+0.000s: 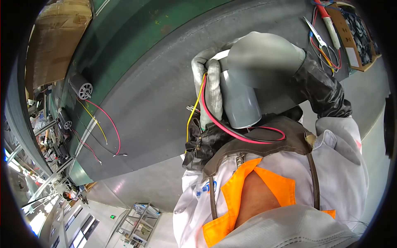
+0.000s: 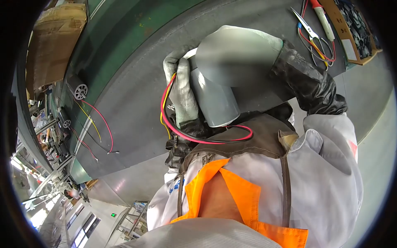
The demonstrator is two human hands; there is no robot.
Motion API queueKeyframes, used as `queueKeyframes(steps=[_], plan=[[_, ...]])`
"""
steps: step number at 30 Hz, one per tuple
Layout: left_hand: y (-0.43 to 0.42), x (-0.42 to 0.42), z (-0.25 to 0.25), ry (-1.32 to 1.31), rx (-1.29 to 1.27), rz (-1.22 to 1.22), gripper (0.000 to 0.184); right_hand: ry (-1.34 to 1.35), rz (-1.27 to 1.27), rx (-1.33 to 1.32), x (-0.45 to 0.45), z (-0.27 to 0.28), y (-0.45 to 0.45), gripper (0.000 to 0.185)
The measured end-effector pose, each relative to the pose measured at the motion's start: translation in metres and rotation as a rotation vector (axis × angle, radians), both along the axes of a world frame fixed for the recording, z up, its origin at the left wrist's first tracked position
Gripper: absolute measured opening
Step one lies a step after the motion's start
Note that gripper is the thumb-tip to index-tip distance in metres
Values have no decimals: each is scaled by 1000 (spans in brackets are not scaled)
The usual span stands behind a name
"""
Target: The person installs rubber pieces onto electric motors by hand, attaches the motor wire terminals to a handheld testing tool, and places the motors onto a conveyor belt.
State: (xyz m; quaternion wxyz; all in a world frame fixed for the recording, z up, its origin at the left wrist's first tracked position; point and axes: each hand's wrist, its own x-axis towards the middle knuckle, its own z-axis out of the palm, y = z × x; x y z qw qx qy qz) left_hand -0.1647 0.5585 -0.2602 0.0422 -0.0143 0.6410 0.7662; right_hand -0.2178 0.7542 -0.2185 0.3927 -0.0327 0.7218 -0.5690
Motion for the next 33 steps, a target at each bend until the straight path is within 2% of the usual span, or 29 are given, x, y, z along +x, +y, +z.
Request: queueKeyframes(steps=[3, 10, 12, 13, 15, 18, 22, 23, 24, 26, 28, 30, 33], plan=[[0, 3, -3, 15, -37, 11, 33, 11, 140, 84, -10, 13, -3, 38], [4, 1, -9, 55, -139, 12, 32, 151, 86, 171, 0, 8, -3, 34], [5, -1, -8, 77, -210, 24, 32, 364, 69, 184, 4, 5, 8, 39], [5, -2, -7, 90, -246, 33, 32, 367, 69, 180, 7, 2, 11, 39], [6, -2, -9, 103, -283, 54, 30, 845, -5, 372, 16, -5, 14, 47], [9, -1, -11, 179, -294, 42, 28, 799, 26, 282, 31, -13, -1, 49], [10, -3, -20, 186, -153, 25, 26, 1009, -265, 387, 47, -44, -36, 41], [12, 0, -15, 101, 23, 28, 27, 997, -262, 385, 47, -46, -40, 41], [12, 1, -15, 95, 21, 24, 27, 943, -296, 392, 45, -44, -45, 38], [12, -4, -19, 271, -294, 36, 27, 916, -334, 395, 39, -43, -42, 35], [10, -3, -18, 342, -350, 86, 26, 910, -307, 297, 38, -45, -34, 30], [5, 2, -12, 568, -697, 248, 25, 943, -363, 225, 44, -39, -24, 24], [2, 7, -11, 604, -708, 278, 25, 1108, -338, 267, 49, -31, -16, 21]])
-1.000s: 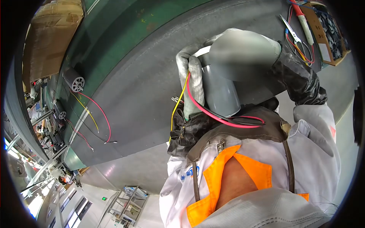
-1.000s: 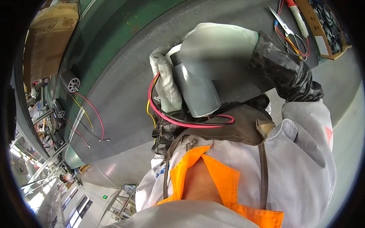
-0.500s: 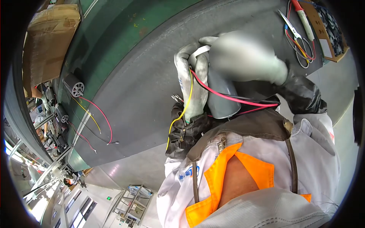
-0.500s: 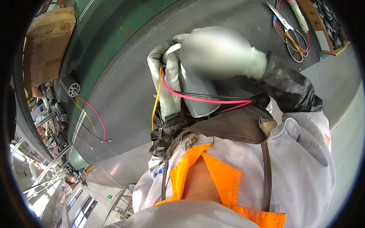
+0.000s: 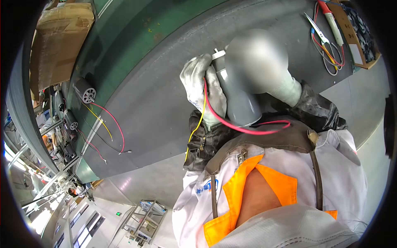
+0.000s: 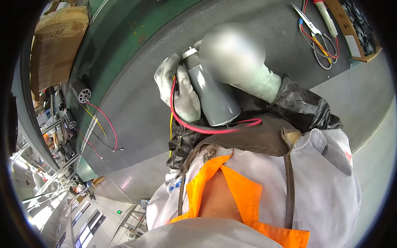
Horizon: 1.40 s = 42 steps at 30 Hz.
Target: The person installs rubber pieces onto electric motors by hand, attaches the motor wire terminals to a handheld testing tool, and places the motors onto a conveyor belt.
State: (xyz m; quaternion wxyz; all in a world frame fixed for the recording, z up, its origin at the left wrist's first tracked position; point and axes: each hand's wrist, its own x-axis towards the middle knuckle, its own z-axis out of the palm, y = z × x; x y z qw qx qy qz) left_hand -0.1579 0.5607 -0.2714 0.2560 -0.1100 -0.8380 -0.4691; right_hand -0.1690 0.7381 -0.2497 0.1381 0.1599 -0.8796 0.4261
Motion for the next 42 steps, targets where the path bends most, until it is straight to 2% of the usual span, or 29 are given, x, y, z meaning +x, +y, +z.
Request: queueKeyframes(steps=[2, 5, 10, 13, 15, 16, 18, 19, 20, 21, 22, 23, 24, 25, 26, 27, 28, 29, 30, 31, 33, 35, 36, 37, 38, 39, 40, 41, 42], plan=[[-3, -5, -1, 113, -119, -26, 30, 14, -7, -11, -2, -1, -3, 20], [-1, -7, 4, 63, -178, -48, 32, 31, 3, 20, -9, 3, -5, 20], [-3, -11, 8, -47, -44, -82, 30, -32, 76, 170, -16, 12, -6, 23], [-5, -4, 6, -70, -5, -101, 29, -23, 138, 137, -12, 9, -1, 23], [-11, 9, 9, -128, 3, -78, 31, 15, 144, -64, -5, -1, 3, 24], [-16, 16, 6, -82, -2, -137, 33, -50, 79, -46, 5, 5, 7, 23], [-32, 48, 3, -132, -88, -187, 47, -275, 36, 11, 27, 7, 23, 42], [-40, 57, -11, -55, -2, -281, 41, -351, 56, 11, 36, 2, 28, 55], [-29, 70, -27, -16, 143, -279, 45, -785, 203, -91, 42, 19, 30, 85], [-18, 80, -40, 27, 285, -284, 48, -689, 236, -78, 57, 7, 23, 98], [-22, 70, -20, -508, 450, -315, 57, -660, 234, -82, 51, 12, 18, 98], [-12, 65, 6, -851, 1061, -231, 71, -740, 214, 72, 41, 21, 8, 99], [-25, 64, -12, -446, 567, -289, 76, -815, 188, 226, 33, 28, -2, 100], [-40, 62, -30, -39, 74, -318, 82, -737, 259, 81, 14, 28, -6, 94], [-46, 45, -18, -48, -68, -231, 84, -745, 272, 28, -12, 32, -18, 83], [-53, 21, -26, -123, 131, -261, 92, -657, 321, -39, -40, 22, -26, 73], [-66, -3, -19, -223, 4, -137, 95, -507, 275, -51, -74, 5, -41, 76], [-67, -42, -8, -232, 75, -85, 92, -520, 230, -17, -105, 16, -56, 71], [-61, -71, 9, -394, 559, -101, 87, -374, 262, -29, -155, -19, -67, 65], [-82, -122, -21, -143, 352, -84, 82, -380, 324, -312, -180, -40, -78, 56], [-76, -144, -4, -236, 827, -20, 71, -211, 260, -148, -182, -30, -86, 49], [-91, -145, -8, -418, 1009, -287, 56, -424, 418, -112, -134, 6, -75, 47], [-99, -138, -28, -424, 764, -280, 53, -210, 508, -133, -114, -9, -68, 46], [-69, -105, -3, -489, 1072, -444, 62, 5, 585, -139, -96, -25, -58, 46], [-68, -84, -12, -591, 1110, -582, 68, -252, 627, -115, -68, -5, -40, 45], [-51, -49, 10, -611, 957, -534, 74, -521, 660, -102, -42, 14, -19, 44], [-52, -29, 10, -640, 858, -546, 68, -547, 685, -152, -29, 10, 0, 44], [-61, -6, 13, -651, 435, -376, 60, -571, 719, -199, -17, 6, 21, 43], [-44, 21, 29, -702, 816, -248, 53, -613, 571, -183, -3, 29, 48, 42]])
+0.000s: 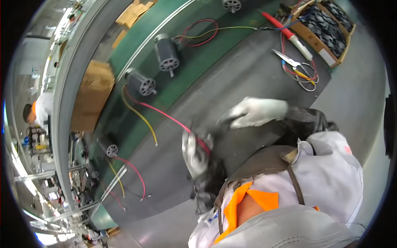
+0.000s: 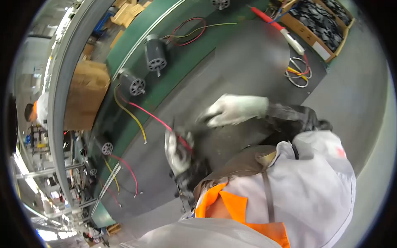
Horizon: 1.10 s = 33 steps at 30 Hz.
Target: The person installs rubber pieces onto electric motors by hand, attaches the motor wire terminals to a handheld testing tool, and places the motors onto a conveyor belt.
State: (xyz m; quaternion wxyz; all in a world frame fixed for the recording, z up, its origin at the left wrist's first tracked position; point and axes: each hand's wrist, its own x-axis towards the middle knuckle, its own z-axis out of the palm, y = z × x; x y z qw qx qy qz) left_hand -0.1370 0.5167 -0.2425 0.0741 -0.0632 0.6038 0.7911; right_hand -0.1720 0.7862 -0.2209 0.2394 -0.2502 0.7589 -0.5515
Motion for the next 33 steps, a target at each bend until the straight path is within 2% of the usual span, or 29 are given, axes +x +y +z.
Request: queueKeyframes(steps=[1, 2, 3, 4, 5, 7, 10, 11, 13, 14, 15, 16, 18, 19, 20, 21, 22, 23, 25, 27, 28, 31, 33], plan=[[-4, 14, -8, 62, 31, 24, 52, -182, -188, 69, 9, 18, 26, 42], [-13, 32, -15, 73, 93, 71, 53, 359, -398, -5, 12, -17, 58, 41], [-18, 49, -15, 117, 61, 113, 53, 153, -622, -198, 17, -10, 84, 46], [-22, 68, -21, 91, 88, 187, 54, 2, -878, -146, 21, 1, 120, 45], [-30, 87, -17, -13, 36, 200, 54, 167, -1143, -131, 18, 19, 142, 43], [-41, 116, -24, -89, 126, 141, 52, 224, -1392, -365, 1, 12, 205, 37], [-39, 131, -8, -300, -181, -139, 46, 144, -1095, -813, -42, -34, 304, 34], [-38, 132, -15, -332, -149, -158, 41, 13, -582, -954, -58, -42, 315, 32], [-35, 123, -10, -319, -178, -235, 35, 62, -915, -527, -46, 1, 221, 31], [-32, 114, -6, -240, -250, -271, 34, -6, -771, -377, -33, 29, 176, 34], [-25, 103, -3, -164, -322, -312, 33, -43, -762, -315, -31, 20, 148, 39], [-15, 93, 0, -68, -292, -288, 33, -90, -685, -146, -27, 23, 122, 40], [11, 75, 9, -12, -173, -115, 37, -272, -347, -164, -18, 10, 77, 38], [20, 61, 10, 95, -152, -53, 37, -387, -167, -184, -13, 2, 57, 37], [35, 47, 23, 59, -192, 40, 34, -467, -86, -193, -6, -2, 38, 34], [44, 35, 30, 133, -281, 63, 33, -405, 4, -245, -1, -16, 25, 35], [48, 23, 20, 11, 14, 167, 25, -220, -15, -293, 5, -20, 15, 35], [55, 13, 10, 70, 216, 175, 28, -33, -37, -339, 10, -21, 6, 36], [67, 1, 20, 10, 318, 207, 35, 22, -50, -251, 12, 1, 5, 39], [69, -5, 15, 37, 337, 191, 36, -77, -132, -430, 14, 8, 3, 46], [71, -6, 14, 61, 355, 168, 37, -119, -149, -443, 14, 6, -1, 56], [80, -4, 26, -1, 332, 184, 36, -129, -228, -481, 12, 5, -12, 57], [80, -4, 24, -5, 299, 194, 36, -137, -188, -466, 8, 1, -9, 60]])
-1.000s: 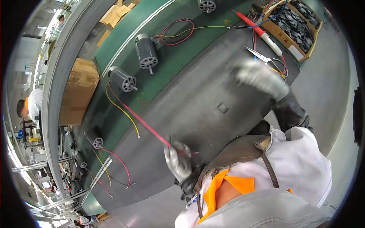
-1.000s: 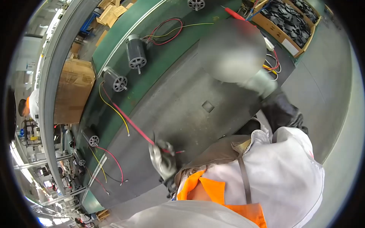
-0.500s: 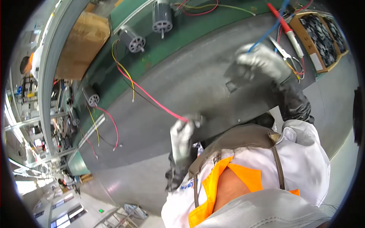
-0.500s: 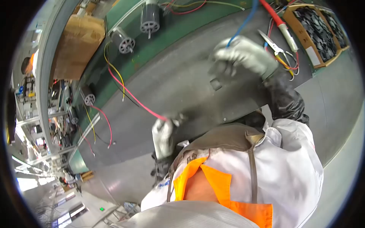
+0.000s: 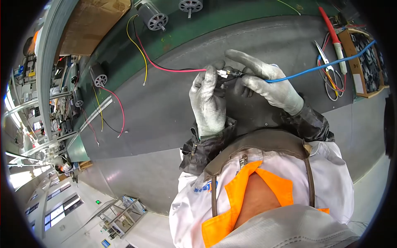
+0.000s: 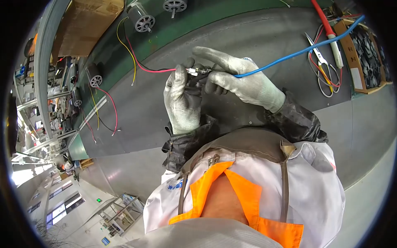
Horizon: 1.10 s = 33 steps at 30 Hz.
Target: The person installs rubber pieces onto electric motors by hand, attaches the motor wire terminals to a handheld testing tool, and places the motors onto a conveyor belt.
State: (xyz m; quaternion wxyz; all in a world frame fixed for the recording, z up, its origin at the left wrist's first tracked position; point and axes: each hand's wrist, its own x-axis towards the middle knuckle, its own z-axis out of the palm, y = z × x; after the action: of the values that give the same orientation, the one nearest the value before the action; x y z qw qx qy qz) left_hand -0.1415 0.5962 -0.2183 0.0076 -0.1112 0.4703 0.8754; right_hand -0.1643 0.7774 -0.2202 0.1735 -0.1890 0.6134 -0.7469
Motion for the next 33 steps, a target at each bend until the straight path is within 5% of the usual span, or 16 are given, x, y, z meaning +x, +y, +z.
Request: queueKeyframes(steps=[18, 24, 33], plan=[[11, -4, -3, 41, 102, -90, 34, -106, 16, -194, -4, -12, 2, 60], [22, -2, -12, 64, -111, 33, 37, -95, -56, -213, 0, -9, -4, 60], [26, -1, -32, 78, 104, -139, 43, -249, -79, -328, -4, -25, 0, 73]])
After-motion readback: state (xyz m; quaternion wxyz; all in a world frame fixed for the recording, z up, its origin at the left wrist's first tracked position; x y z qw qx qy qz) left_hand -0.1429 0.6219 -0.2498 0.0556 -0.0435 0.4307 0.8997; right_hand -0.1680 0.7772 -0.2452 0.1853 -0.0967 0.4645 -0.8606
